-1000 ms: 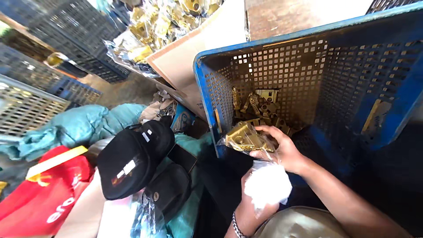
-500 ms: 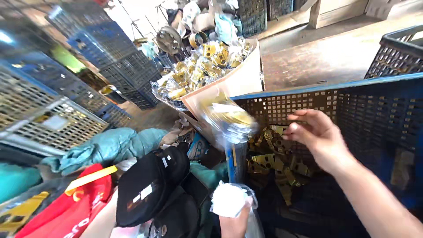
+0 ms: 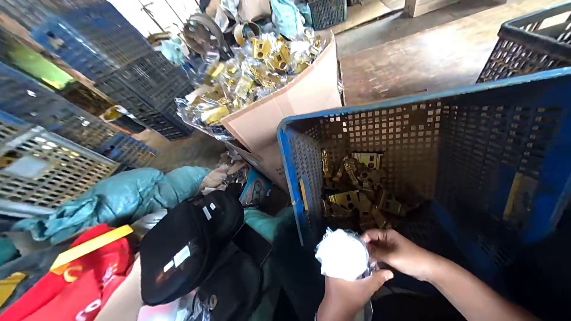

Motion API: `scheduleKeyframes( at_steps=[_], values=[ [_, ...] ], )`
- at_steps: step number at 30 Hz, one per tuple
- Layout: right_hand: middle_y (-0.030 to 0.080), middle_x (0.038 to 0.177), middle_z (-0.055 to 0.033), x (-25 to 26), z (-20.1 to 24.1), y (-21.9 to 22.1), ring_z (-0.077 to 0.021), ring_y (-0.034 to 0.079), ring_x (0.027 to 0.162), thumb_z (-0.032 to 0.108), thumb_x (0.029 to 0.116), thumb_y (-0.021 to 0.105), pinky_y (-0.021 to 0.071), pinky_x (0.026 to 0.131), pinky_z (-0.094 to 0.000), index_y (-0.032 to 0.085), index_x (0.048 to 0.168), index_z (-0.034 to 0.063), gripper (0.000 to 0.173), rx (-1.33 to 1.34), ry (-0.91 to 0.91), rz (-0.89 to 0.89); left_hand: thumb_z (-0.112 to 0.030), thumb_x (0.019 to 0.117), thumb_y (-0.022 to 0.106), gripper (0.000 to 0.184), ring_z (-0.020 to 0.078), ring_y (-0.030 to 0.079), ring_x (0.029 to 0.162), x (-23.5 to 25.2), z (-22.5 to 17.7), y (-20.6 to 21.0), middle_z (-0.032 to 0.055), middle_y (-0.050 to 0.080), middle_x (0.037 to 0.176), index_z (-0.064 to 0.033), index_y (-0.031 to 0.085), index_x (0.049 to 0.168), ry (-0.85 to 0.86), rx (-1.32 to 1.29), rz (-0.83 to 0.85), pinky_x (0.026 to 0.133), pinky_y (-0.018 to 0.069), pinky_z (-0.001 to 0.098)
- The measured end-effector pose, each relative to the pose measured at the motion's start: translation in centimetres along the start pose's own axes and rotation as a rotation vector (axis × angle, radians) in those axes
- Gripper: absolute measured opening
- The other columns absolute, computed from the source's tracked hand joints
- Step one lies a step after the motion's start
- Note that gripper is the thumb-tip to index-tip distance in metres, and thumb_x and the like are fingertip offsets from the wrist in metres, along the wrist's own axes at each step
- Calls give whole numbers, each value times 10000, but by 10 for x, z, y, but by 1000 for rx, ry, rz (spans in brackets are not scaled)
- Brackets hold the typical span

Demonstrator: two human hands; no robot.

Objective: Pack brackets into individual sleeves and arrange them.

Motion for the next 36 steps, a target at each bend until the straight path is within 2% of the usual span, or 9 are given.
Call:
scheduleKeyframes(
  at_steps=[5, 10, 15, 19, 22, 24, 29, 34, 36],
  values=[
    [602, 686, 102, -14, -6, 1, 9, 598, 578, 96, 1019, 565, 545, 583, -183, 608, 891, 94, 135, -26, 65, 48, 15, 780, 786, 534, 5, 665, 1036, -1, 1, -12, 20, 710, 1118, 121, 555, 1250, -85, 12, -60, 942, 555, 210],
    [657, 628, 88, -26, -19, 0, -27, 615, 492, 58, 879, 732, 548, 483, -209, 585, 770, 175, 217, 217, 40, 71, 6, 836, 711, 426, 7, 697, 827, 12, 6, -83, 12, 703, 931, 172, 519, 1178, 126, 312, -426, 792, 608, 215],
    [604, 661, -16, -21, -10, 30, -18, 525, 578, 13, 721, 833, 445, 550, -193, 617, 722, -27, 219, -160, -38, 81, -147, 716, 903, 411, -12, 684, 857, -16, -10, -27, -128, 729, 922, -157, 692, 1068, -167, -78, 213, 804, 591, 206],
    [544, 571, 47, -9, -24, 13, -5, 501, 466, 134, 786, 855, 431, 464, -181, 539, 693, 69, 336, -208, 155, 159, -34, 726, 818, 305, -59, 657, 842, -27, 6, -59, -46, 716, 880, 44, 672, 982, -76, 271, 1, 811, 561, 157],
    [682, 928, -152, 17, -61, -54, -199, 673, 784, 167, 941, 737, 584, 741, -360, 639, 1064, -62, 277, -328, 309, -142, -8, 730, 764, 394, -67, 643, 862, -28, 11, -89, -74, 691, 900, 90, 608, 1078, 2, 357, -220, 829, 555, 160],
    [613, 1292, -276, 39, -98, -103, -382, 610, 1190, 130, 999, 651, 479, 1038, -514, 604, 1311, -56, 367, -623, 499, -299, 30, 764, 722, 429, -30, 677, 899, -25, 7, -96, -127, 707, 936, 12, 571, 1165, 0, 260, -276, 844, 582, 191],
    [369, 1530, -333, 60, -152, -125, -513, 338, 1426, 198, 991, 654, 313, 1160, -613, 612, 1376, 7, 431, -946, 652, -274, 36, 826, 717, 377, 31, 709, 917, -11, 0, -86, -92, 737, 965, -44, 579, 1168, 13, 136, -372, 846, 604, 233],
    [499, 1434, -263, 26, -93, -73, -391, 446, 1352, 231, 947, 737, 383, 1113, -537, 645, 1228, -59, 415, -444, 452, -282, 5, 786, 778, 414, -16, 679, 963, 1, -11, -76, -94, 711, 991, 37, 566, 1141, 122, 254, -371, 903, 580, 204],
    [628, 1186, -148, 5, -65, -69, -201, 620, 1069, 164, 937, 721, 537, 926, -378, 579, 1267, -36, 411, -84, 317, -351, -42, 795, 798, 468, -41, 656, 988, 4, -12, -71, -33, 697, 1016, 143, 544, 1142, 145, 352, -349, 926, 554, 179]
  ],
)
Point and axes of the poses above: each hand's wrist, its own x-axis towards the middle knuckle, its own y-axis out of the palm, z = x × y, the point moved 5 cm from there along x, towards the middle knuckle
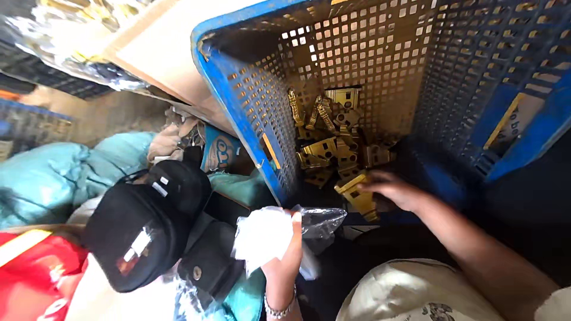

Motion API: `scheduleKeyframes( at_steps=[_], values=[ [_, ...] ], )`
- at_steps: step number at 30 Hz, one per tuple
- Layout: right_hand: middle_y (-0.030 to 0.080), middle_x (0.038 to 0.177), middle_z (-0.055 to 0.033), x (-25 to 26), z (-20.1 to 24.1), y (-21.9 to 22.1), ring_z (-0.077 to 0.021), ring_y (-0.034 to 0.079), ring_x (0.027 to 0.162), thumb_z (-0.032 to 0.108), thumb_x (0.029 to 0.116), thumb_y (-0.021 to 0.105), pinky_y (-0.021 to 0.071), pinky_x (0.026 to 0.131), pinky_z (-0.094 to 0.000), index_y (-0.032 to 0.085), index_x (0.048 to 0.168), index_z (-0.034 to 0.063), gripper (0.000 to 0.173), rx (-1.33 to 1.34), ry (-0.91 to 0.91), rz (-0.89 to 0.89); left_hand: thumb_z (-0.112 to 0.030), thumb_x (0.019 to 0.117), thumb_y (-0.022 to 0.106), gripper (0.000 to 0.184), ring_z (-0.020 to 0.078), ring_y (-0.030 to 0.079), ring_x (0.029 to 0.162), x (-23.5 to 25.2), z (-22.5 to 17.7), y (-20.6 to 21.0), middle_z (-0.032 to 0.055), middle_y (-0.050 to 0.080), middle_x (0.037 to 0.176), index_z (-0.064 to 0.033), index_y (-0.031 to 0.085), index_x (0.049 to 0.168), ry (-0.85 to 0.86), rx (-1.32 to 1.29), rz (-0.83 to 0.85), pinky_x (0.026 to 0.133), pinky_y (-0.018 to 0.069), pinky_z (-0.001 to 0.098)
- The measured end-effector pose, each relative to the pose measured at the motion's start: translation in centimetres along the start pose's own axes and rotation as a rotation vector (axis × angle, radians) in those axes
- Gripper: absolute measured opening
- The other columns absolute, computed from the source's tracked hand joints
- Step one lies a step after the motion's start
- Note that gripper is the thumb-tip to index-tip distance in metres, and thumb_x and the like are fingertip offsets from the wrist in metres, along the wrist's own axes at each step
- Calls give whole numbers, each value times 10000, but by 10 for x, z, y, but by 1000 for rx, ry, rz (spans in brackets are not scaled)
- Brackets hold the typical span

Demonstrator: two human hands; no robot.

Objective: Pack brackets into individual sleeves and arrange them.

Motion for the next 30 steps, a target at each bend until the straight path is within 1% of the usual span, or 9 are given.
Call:
scheduleKeyframes(
  at_steps=[5, 7, 10, 13, 15, 18, 21, 25, 30],
  values=[
    [705, 1177, 36, -55, 63, -5, -112, 710, 1000, 137, 875, 720, 617, 845, -314, 481, 1282, 192, 475, 268, -351, 371, -83, 792, 820, 432, -45, 656, 972, 1, -3, 19, 40, 713, 976, 177, 598, 1056, 123, 35, 32, 920, 542, 161],
    [677, 1184, 36, -69, 74, 14, -78, 692, 1014, 131, 898, 695, 606, 855, -291, 450, 1275, 158, 451, 165, -323, 513, -75, 780, 826, 431, -22, 668, 943, -3, -3, 29, 34, 712, 964, 169, 599, 1053, 76, -48, 53, 901, 559, 182],
    [668, 1051, -27, -66, 72, 41, -23, 671, 953, 180, 965, 652, 573, 855, -217, 507, 1241, 3, 358, -146, -519, 267, -8, 772, 806, 406, -1, 685, 935, -10, -15, 38, -39, 714, 960, 91, 580, 1093, -71, -227, 88, 891, 583, 212],
    [684, 1086, -255, -71, 63, 69, -378, 712, 901, 78, 893, 691, 592, 763, -530, 646, 1115, -56, 263, -687, -847, 85, 60, 801, 742, 329, 25, 695, 907, -12, -28, 36, -46, 720, 934, 42, 590, 1092, -163, -321, 105, 858, 595, 235],
    [625, 1201, -318, -74, 57, 82, -475, 697, 890, 96, 925, 662, 571, 732, -603, 607, 1203, -53, 321, -851, -767, 203, 2, 791, 779, 361, -11, 682, 933, -18, -32, 31, -26, 720, 964, 97, 602, 1091, -20, -197, 174, 875, 582, 209],
    [595, 1278, -318, -57, 65, 78, -432, 676, 1055, 180, 977, 622, 548, 894, -559, 435, 1380, -102, 527, -708, -570, 205, -127, 821, 809, 361, -52, 663, 970, -23, -36, 33, 8, 733, 965, 98, 637, 1045, 185, -55, 309, 907, 554, 171],
    [553, 1380, -208, -50, 71, 76, -223, 594, 1236, 106, 863, 725, 499, 1037, -371, 323, 1488, -22, 754, -358, -450, 321, -159, 803, 817, 360, -10, 674, 935, -19, -31, 35, 76, 728, 919, 114, 668, 985, 237, 39, 207, 892, 550, 176],
    [624, 1326, -111, -60, 82, 57, -99, 646, 1137, 117, 858, 759, 559, 957, -260, 517, 1436, 11, 636, 36, -537, 275, -169, 845, 792, 417, -17, 652, 962, -9, -31, 20, 124, 699, 938, 175, 627, 1013, 334, 185, -71, 925, 509, 147],
    [570, 1362, -154, -54, 79, 54, -125, 585, 1192, 179, 889, 737, 510, 983, -232, 543, 1446, 24, 609, -54, -644, 144, -69, 867, 711, 269, -3, 663, 965, -39, -31, 48, 80, 713, 953, 139, 640, 1022, 55, -30, 211, 911, 527, 160]
  ],
)
Point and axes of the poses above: each hand's wrist, its own x-axis towards the middle knuckle, its own y-axis out of the palm, z = x × y, the point moved 5 cm from there along x, towards the middle knuckle
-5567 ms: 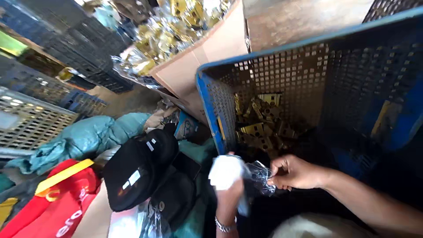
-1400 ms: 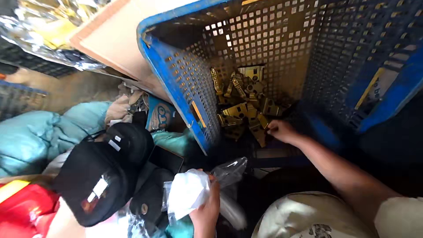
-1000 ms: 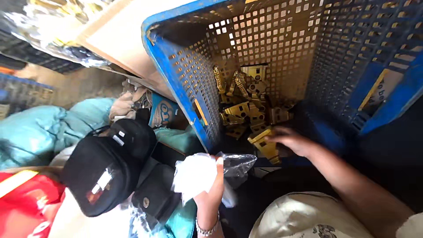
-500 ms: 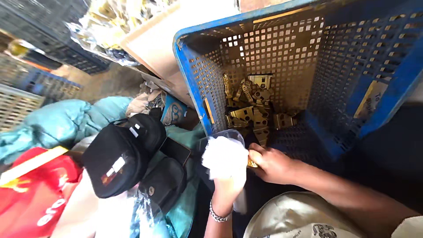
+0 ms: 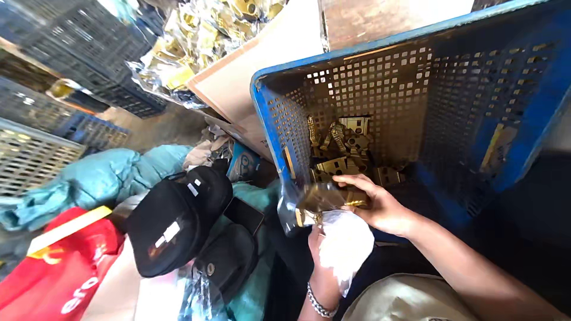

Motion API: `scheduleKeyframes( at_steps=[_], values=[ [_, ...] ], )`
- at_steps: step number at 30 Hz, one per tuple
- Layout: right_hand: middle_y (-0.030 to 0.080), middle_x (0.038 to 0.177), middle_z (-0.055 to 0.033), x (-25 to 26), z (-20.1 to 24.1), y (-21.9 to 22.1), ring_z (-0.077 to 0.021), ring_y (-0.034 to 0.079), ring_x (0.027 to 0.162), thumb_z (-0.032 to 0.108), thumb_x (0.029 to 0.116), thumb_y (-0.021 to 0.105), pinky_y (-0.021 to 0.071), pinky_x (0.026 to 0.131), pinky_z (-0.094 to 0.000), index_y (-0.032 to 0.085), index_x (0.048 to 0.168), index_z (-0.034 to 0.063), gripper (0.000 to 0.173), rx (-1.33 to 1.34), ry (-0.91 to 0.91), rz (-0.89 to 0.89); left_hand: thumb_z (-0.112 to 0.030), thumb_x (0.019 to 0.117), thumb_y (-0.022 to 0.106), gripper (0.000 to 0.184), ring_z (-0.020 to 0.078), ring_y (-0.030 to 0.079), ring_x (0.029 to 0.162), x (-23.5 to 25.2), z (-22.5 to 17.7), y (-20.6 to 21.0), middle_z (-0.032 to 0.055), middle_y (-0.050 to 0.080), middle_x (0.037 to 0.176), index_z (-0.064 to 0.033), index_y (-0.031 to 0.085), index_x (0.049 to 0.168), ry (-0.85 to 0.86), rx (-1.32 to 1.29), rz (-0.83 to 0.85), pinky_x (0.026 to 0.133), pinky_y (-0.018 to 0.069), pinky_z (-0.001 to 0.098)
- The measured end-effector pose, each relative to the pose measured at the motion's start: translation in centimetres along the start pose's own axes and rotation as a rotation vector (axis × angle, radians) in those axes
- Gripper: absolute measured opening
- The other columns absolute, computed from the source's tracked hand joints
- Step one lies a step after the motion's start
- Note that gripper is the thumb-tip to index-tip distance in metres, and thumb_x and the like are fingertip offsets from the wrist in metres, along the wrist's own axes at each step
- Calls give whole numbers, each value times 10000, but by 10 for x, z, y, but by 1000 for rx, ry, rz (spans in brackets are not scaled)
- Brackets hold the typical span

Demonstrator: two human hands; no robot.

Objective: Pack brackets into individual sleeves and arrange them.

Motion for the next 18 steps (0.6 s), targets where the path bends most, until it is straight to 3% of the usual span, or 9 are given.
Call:
scheduleKeyframes(
  at_steps=[2, 4, 5, 7, 9, 11, 13, 15, 18],
  values=[
    [550, 1431, -138, -4, -5, 3, -106, 619, 1180, 152, 910, 709, 547, 933, -227, 431, 1518, 8, 684, 135, 81, 98, -124, 847, 750, 337, -9, 676, 943, 1, -11, 1, 112, 728, 928, 161, 652, 998, 56, 27, 32, 905, 530, 150],
    [612, 1349, -56, -13, -14, 10, -116, 679, 1086, 75, 926, 647, 609, 865, -284, 340, 1552, 55, 698, 431, 255, 230, -175, 846, 755, 368, 8, 683, 929, -1, -14, -1, 129, 732, 917, 152, 667, 989, 70, 74, 90, 900, 530, 160],
    [659, 1282, -27, -18, -19, 13, -124, 697, 1063, 63, 931, 631, 618, 878, -312, 382, 1519, 54, 638, 548, 288, 267, -191, 843, 761, 373, 12, 685, 926, -3, -12, -3, 126, 735, 916, 142, 674, 985, 61, 72, 107, 897, 534, 167],
    [707, 1181, 8, -22, -24, 16, -85, 697, 1027, 41, 918, 636, 597, 900, -281, 545, 1376, 3, 469, 594, 255, 214, -196, 854, 771, 353, -10, 675, 933, -3, -6, -8, 90, 734, 922, 119, 678, 981, 47, 30, 94, 900, 533, 164],
    [721, 1038, 33, -17, -21, 13, -43, 690, 928, 0, 883, 672, 588, 847, -234, 661, 1185, 4, 303, 486, 179, 36, -151, 860, 772, 312, -36, 669, 953, -2, 0, -11, 57, 736, 944, 116, 675, 991, 53, -3, 32, 916, 532, 149],
    [709, 939, 48, -10, -15, 8, -15, 680, 844, -8, 858, 717, 586, 789, -200, 669, 1061, 41, 215, 363, 99, -116, -137, 822, 779, 336, 10, 679, 937, -1, 5, -11, 119, 729, 923, 146, 671, 968, 106, 73, -34, 903, 530, 159],
    [693, 985, 12, -4, -8, 4, 13, 665, 855, 42, 857, 736, 570, 790, -163, 648, 1108, 13, 268, 159, 6, -150, -155, 764, 800, 375, 24, 687, 939, 3, 5, -6, 141, 732, 913, 142, 674, 954, 168, 84, -38, 901, 531, 162],
    [690, 1104, -83, -2, -7, 3, -18, 666, 934, 108, 886, 713, 558, 848, -179, 616, 1237, -26, 389, -65, -37, -122, -142, 765, 807, 374, -2, 690, 942, 7, 6, -1, 114, 741, 922, 131, 671, 981, 161, 53, -3, 901, 543, 158],
    [689, 1184, -214, -5, -6, 2, -220, 689, 1055, 92, 921, 657, 550, 955, -342, 625, 1278, -68, 392, -341, -14, -53, -102, 747, 793, 336, 14, 711, 902, 16, 11, 0, 120, 753, 900, 132, 688, 965, 125, 26, 20, 868, 570, 183]
  ],
)
Point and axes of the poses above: each hand's wrist, its own x-axis towards the middle knuckle, its own y-axis out of the palm, z = x × y, the point moved 5 cm from there along x, towards the middle knuckle
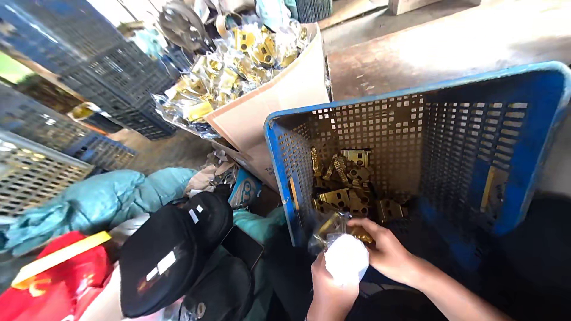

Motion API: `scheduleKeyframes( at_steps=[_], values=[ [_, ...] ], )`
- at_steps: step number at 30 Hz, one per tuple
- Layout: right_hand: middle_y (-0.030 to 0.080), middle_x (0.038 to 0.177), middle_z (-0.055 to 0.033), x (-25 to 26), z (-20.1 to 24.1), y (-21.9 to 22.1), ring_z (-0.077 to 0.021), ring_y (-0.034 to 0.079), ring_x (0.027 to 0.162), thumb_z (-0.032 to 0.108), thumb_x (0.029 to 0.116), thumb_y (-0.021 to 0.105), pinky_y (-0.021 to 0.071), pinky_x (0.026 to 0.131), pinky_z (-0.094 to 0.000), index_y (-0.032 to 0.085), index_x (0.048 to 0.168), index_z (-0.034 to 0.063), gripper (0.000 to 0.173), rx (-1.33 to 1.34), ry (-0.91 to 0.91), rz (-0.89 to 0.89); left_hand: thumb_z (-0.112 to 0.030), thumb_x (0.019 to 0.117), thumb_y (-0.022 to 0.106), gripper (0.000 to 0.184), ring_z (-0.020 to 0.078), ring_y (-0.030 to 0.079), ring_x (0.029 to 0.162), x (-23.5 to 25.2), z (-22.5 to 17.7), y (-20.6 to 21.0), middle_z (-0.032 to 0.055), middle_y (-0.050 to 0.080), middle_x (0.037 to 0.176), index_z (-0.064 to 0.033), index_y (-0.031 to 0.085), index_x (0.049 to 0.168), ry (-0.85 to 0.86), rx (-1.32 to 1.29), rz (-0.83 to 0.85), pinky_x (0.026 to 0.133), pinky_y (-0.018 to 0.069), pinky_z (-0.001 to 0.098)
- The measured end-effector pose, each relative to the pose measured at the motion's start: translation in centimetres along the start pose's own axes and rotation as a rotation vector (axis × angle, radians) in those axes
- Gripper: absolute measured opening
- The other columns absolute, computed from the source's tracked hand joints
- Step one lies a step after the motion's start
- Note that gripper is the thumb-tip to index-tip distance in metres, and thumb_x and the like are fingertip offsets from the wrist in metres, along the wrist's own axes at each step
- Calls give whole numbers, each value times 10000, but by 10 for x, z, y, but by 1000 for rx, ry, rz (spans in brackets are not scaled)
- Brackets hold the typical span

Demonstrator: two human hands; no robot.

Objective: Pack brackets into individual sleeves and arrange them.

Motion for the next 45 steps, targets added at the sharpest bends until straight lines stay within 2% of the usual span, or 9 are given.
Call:
scheduleKeyframes(
  at_steps=[4, 7, 12, 16, 19, 26, 31, 36, 45],
  values=[
    [669, 1100, -312, 5, -3, -19, -466, 641, 1071, 57, 939, 684, 474, 972, -617, 672, 1147, -103, 262, -514, 288, 756, 43, 822, 720, 345, 17, 702, 952, 2, 9, -23, 29, 746, 988, 125, 604, 1137, -160, -268, -82, 905, 581, 226],
    [696, 957, -249, 16, 17, -44, -391, 667, 867, -2, 890, 742, 518, 789, -565, 725, 1081, -52, 198, -545, 166, 1084, 117, 846, 525, 392, 55, 710, 932, -3, 15, -52, -1, 744, 1013, 61, 510, 1233, -432, -461, -130, 870, 585, 265],
    [626, 1310, -107, 70, 102, -94, -119, 672, 1133, 128, 921, 719, 629, 880, -284, 605, 1302, 10, 415, -5, -555, -128, 157, 768, 713, 449, 6, 711, 916, -7, 10, -61, -61, 745, 959, 41, 555, 1172, -448, -407, -178, 877, 603, 249],
    [609, 1338, -302, 44, 71, -20, -390, 601, 1260, 147, 928, 727, 499, 1058, -487, 671, 1245, -85, 397, -164, -283, 272, 57, 696, 829, 401, -25, 696, 877, 0, -2, -33, -37, 749, 898, 85, 625, 1040, -299, -286, -151, 841, 585, 203],
    [708, 952, -199, 25, 35, 3, -211, 690, 867, 55, 959, 631, 569, 825, -318, 734, 958, -84, 173, 9, -153, 325, 51, 679, 824, 389, -59, 687, 893, 1, -7, -20, 7, 754, 892, 164, 624, 992, -206, -167, -138, 861, 565, 170],
    [687, 815, 30, 0, 2, 4, -5, 657, 709, 33, 968, 611, 575, 713, -205, 674, 1025, -24, 102, 416, 207, 265, 63, 649, 852, 493, -30, 689, 916, -4, 0, -4, 10, 742, 927, 150, 583, 1054, -217, -306, -87, 872, 575, 190],
    [682, 1128, -112, -11, -1, -2, -113, 682, 949, 138, 952, 673, 583, 869, -297, 635, 1234, -65, 350, 464, 137, 300, -11, 619, 897, 621, -12, 690, 952, -6, 4, 3, 73, 740, 985, 188, 563, 1103, -215, -202, -52, 902, 572, 199],
    [595, 687, 98, -10, -4, -7, 47, 562, 575, 136, 1029, 543, 515, 578, -150, 657, 907, 47, 189, 399, 170, 41, 95, 638, 850, 576, 42, 720, 917, 3, -7, 11, 5, 747, 973, 80, 571, 1141, -361, -406, 4, 864, 613, 253],
    [524, 652, 83, -21, -8, -23, 16, 521, 523, 181, 1057, 523, 492, 534, -173, 609, 905, 54, 216, 384, 252, 150, 107, 761, 721, 359, 27, 721, 792, 1, -2, 4, -33, 750, 870, 32, 607, 1094, -457, -381, -22, 757, 621, 226]
  ],
)
Point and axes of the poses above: each hand's wrist, its own x-axis towards the middle knuckle, its own y-axis out of the palm, z = x × y, the point moved 5 cm from there along x, towards the middle knuckle
